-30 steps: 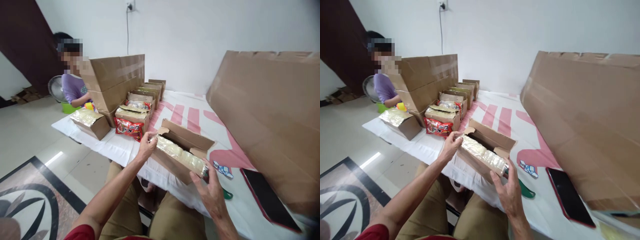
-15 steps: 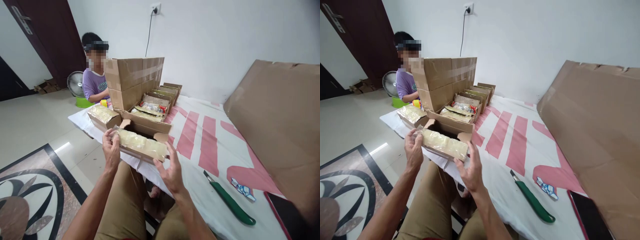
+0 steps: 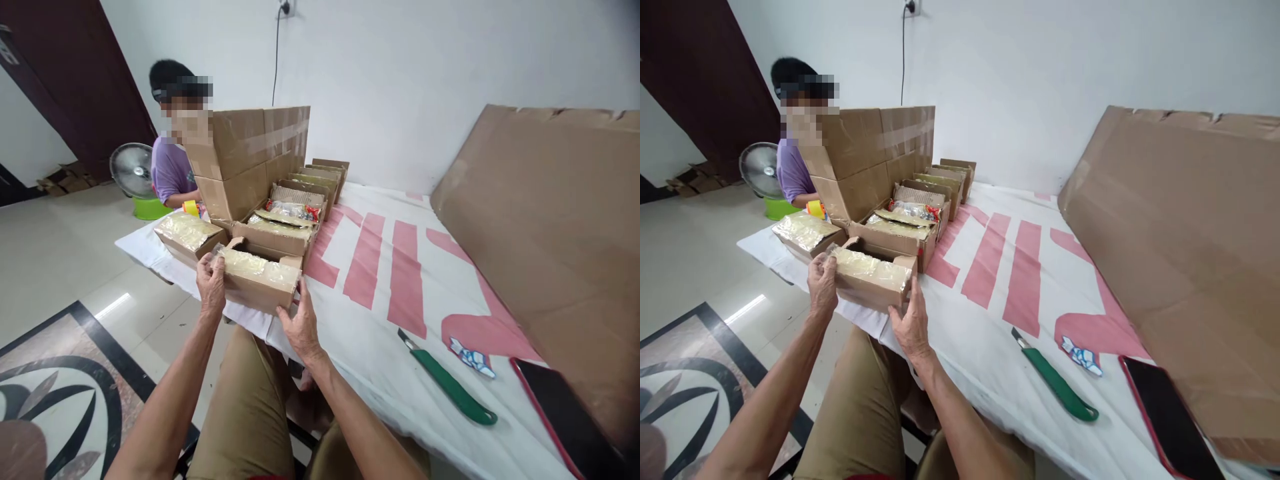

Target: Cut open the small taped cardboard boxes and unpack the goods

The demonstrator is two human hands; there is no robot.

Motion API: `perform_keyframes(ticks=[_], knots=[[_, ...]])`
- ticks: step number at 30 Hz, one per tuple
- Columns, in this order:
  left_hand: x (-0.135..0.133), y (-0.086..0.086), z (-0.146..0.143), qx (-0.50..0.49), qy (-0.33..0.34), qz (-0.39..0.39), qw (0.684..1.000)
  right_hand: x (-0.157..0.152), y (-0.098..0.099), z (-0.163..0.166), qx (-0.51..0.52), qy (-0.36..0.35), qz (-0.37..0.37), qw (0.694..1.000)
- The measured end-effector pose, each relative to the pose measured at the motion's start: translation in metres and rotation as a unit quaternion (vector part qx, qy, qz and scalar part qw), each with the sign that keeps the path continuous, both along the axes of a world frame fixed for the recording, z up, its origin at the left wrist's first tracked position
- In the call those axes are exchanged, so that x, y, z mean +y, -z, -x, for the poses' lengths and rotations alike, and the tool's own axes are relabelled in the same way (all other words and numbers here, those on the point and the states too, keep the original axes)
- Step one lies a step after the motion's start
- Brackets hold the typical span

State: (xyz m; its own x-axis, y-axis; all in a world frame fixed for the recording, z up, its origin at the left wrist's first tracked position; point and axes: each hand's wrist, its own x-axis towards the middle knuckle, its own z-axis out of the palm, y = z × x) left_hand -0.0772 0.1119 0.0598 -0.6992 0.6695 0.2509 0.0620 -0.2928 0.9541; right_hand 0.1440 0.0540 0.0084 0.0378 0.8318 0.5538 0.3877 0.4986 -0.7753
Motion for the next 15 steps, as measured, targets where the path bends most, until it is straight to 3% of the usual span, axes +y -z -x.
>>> perform_keyframes(ticks=[4,7,10,12,15], knots=[[0.006,-0.011,0.0,0.013,-0.015,0.007,1.0,-0.003,0.014,-0.002,0.001,-0.022,-0.008,1.0],[-0.013,-0.009,-0.011,0.022,-0.039,0.008,0.999,-0.006,0.02,-0.019,-0.06,-0.017,-0.014,0.998],[-0.051,0.011,-0.033,0.065,-0.049,0.042,0.996,0.0,0.022,-0.049,-0.134,0.008,-0.003,0.991],[-0.074,0.029,-0.052,0.133,-0.015,0.072,0.988,0.009,0.023,-0.069,-0.152,0.024,0.011,0.988],[-0.089,0.047,-0.075,0.162,0.02,0.088,0.983,0.025,0.024,-0.086,-0.175,0.034,0.028,0.984]])
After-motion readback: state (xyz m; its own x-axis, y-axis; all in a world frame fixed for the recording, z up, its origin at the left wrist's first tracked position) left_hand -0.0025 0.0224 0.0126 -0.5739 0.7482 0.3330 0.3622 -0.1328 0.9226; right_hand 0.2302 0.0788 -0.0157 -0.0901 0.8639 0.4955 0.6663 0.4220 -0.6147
